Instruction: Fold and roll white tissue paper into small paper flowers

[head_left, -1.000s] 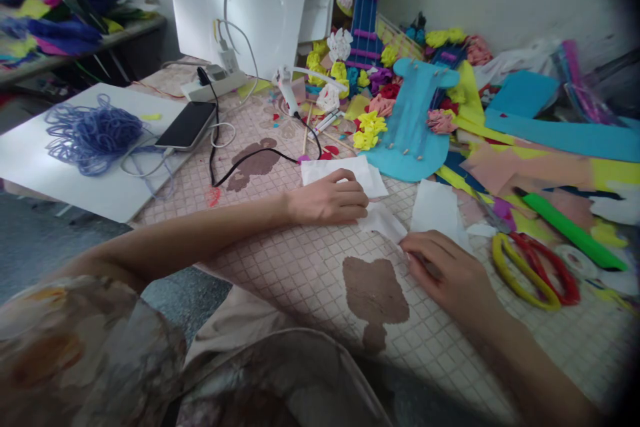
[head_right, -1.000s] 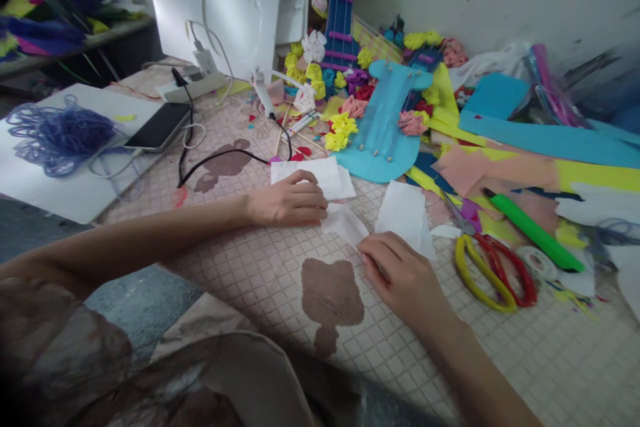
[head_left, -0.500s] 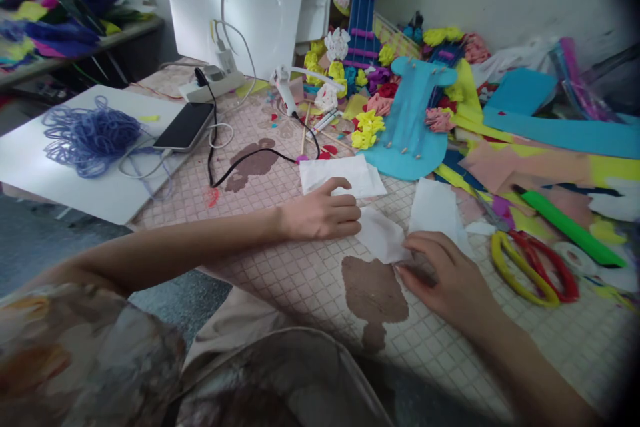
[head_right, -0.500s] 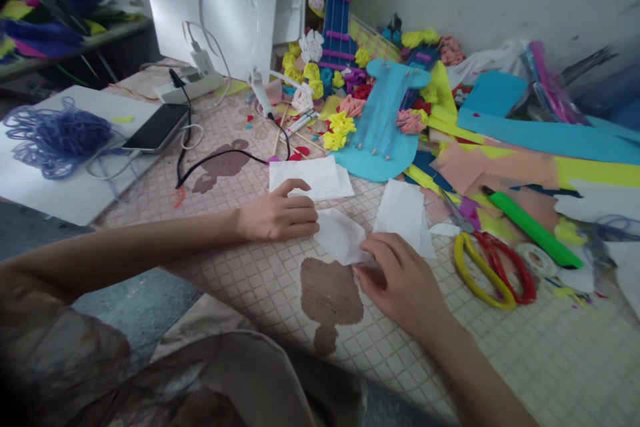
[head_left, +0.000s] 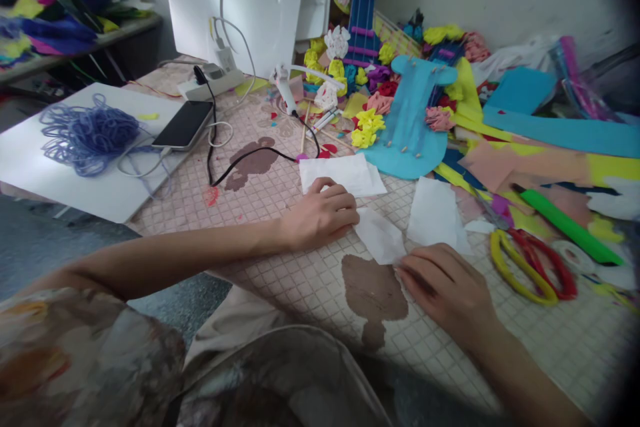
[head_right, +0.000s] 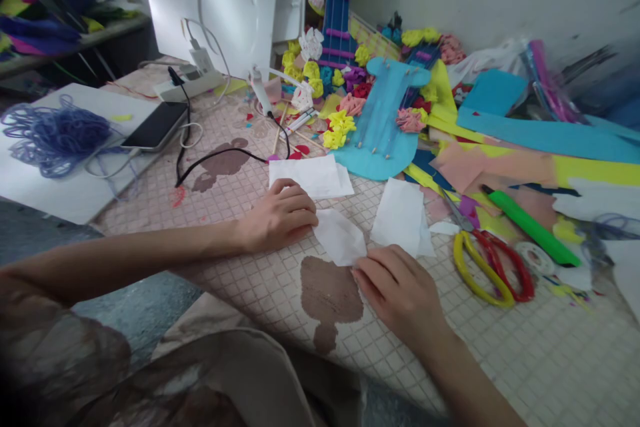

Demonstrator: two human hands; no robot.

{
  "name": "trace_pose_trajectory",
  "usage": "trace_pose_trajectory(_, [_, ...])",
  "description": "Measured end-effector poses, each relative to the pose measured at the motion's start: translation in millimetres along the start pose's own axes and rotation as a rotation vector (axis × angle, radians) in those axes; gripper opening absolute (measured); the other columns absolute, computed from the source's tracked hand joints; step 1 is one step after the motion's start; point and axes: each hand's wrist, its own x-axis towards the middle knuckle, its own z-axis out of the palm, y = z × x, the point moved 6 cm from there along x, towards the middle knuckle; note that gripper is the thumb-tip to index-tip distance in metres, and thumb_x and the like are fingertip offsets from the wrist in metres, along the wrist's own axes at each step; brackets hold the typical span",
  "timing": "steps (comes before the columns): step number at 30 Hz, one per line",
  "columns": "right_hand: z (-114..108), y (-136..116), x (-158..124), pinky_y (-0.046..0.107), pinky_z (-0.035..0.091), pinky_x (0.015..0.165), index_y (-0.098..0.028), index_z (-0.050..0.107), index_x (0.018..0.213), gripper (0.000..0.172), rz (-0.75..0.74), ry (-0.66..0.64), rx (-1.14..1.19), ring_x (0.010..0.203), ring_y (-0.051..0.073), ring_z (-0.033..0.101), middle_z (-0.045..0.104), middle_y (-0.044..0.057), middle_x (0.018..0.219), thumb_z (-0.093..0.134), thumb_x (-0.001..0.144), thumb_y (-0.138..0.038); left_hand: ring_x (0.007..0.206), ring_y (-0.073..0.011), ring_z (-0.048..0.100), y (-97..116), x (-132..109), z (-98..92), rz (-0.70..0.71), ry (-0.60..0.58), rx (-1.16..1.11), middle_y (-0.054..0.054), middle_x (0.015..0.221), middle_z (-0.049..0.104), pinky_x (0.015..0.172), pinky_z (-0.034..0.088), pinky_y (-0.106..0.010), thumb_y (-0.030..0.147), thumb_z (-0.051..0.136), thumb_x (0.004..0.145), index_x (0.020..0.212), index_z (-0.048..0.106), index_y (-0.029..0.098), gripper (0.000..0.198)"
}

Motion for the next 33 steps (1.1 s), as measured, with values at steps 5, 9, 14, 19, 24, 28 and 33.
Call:
trace_pose_trajectory(5, [9.6, -1.5, 4.5, 0.039, 0.049, 0.078, -0.017, 0.058, 0.1, 0.017, 0.051, -0.091, 0.002, 0.087, 0.023, 0.057, 0.062, 0.009, 0.093, 0.063, 0.085, -0.021, 0.095, -0.0137, 0.055, 4.7, -1.4, -2.9, 0.156, 0.061, 0.15, 0.0, 0.097, 0.066, 0.101, 0.029, -0.04, 0.017, 0.039, 0.095, 0.088, 0.055, 0.019, 0.017])
trace_pose_trajectory(9, [11.3, -3.9, 9.3, 0.038, 0.048, 0.077, -0.016, 0.06, 0.097, 0.01, 0.017, -0.125, -0.053, 0.086, 0.023, 0.056, 0.063, 0.009, 0.092, 0.058, 0.087, -0.015, 0.095, -0.0122, 0.055, 5.6, -1.7, -1.2, 0.251, 0.043, 0.199, 0.002, 0.09, 0.065, 0.105, 0.025, -0.043, 0.017, 0.037, 0.097, 0.089, 0.054, 0.021, 0.02])
trace_pose_trajectory(14, [11.4, -1.0, 10.0, 0.039, 0.047, 0.077, -0.014, 0.061, 0.1, 0.015, -0.064, -0.153, -0.093, 0.09, 0.024, 0.056, 0.064, 0.011, 0.097, 0.054, 0.087, -0.009, 0.093, -0.0118, 0.055, 6.2, -3.5, -4.2, 0.257, 0.06, 0.248, 0.004, 0.085, 0.063, 0.106, 0.024, -0.045, 0.017, 0.038, 0.097, 0.088, 0.053, 0.022, 0.018])
trace_pose_trajectory(19, [6.2, 6.0, 1.7, 0.04, 0.05, 0.082, -0.017, 0.06, 0.109, 0.024, -0.021, -0.101, -0.043, 0.093, 0.023, 0.058, 0.064, 0.01, 0.103, 0.056, 0.087, -0.009, 0.091, -0.0131, 0.055, 12.9, -9.1, -8.1, 0.234, 0.074, 0.318, 0.003, 0.082, 0.061, 0.104, 0.028, -0.047, 0.015, 0.04, 0.095, 0.087, 0.053, 0.021, 0.017])
trace_pose_trajectory(24, [-2.3, 2.3, -9.7, 0.04, 0.051, 0.085, -0.017, 0.062, 0.109, 0.028, -0.052, -0.041, 0.037, 0.096, 0.023, 0.059, 0.065, 0.01, 0.103, 0.06, 0.083, -0.006, 0.088, -0.0131, 0.055, 19.0, -13.8, -11.7, 0.203, 0.084, 0.353, 0.003, 0.077, 0.061, 0.102, 0.032, -0.048, 0.014, 0.041, 0.095, 0.086, 0.053, 0.02, 0.016])
trace_pose_trajectory(28, [0.2, 1.9, -10.2, 0.04, 0.051, 0.086, -0.018, 0.063, 0.111, 0.031, -0.067, -0.082, 0.069, 0.101, 0.024, 0.058, 0.065, 0.01, 0.108, 0.06, 0.083, -0.005, 0.089, -0.013, 0.055, 19.4, -16.4, -11.0, 0.194, 0.073, 0.337, 0.003, 0.078, 0.062, 0.101, 0.032, -0.047, 0.016, 0.042, 0.096, 0.09, 0.053, 0.019, 0.013])
trace_pose_trajectory(33, [10.0, 4.5, -5.2, 0.041, 0.049, 0.091, -0.017, 0.058, 0.12, 0.035, -0.065, -0.157, 0.065, 0.109, 0.024, 0.055, 0.063, 0.01, 0.116, 0.056, 0.086, -0.005, 0.094, -0.0137, 0.056, 13.9, -17.7, -9.3, 0.146, 0.061, 0.268, 0.001, 0.085, 0.065, 0.102, 0.031, -0.046, 0.016, 0.042, 0.096, 0.093, 0.055, 0.019, 0.014])
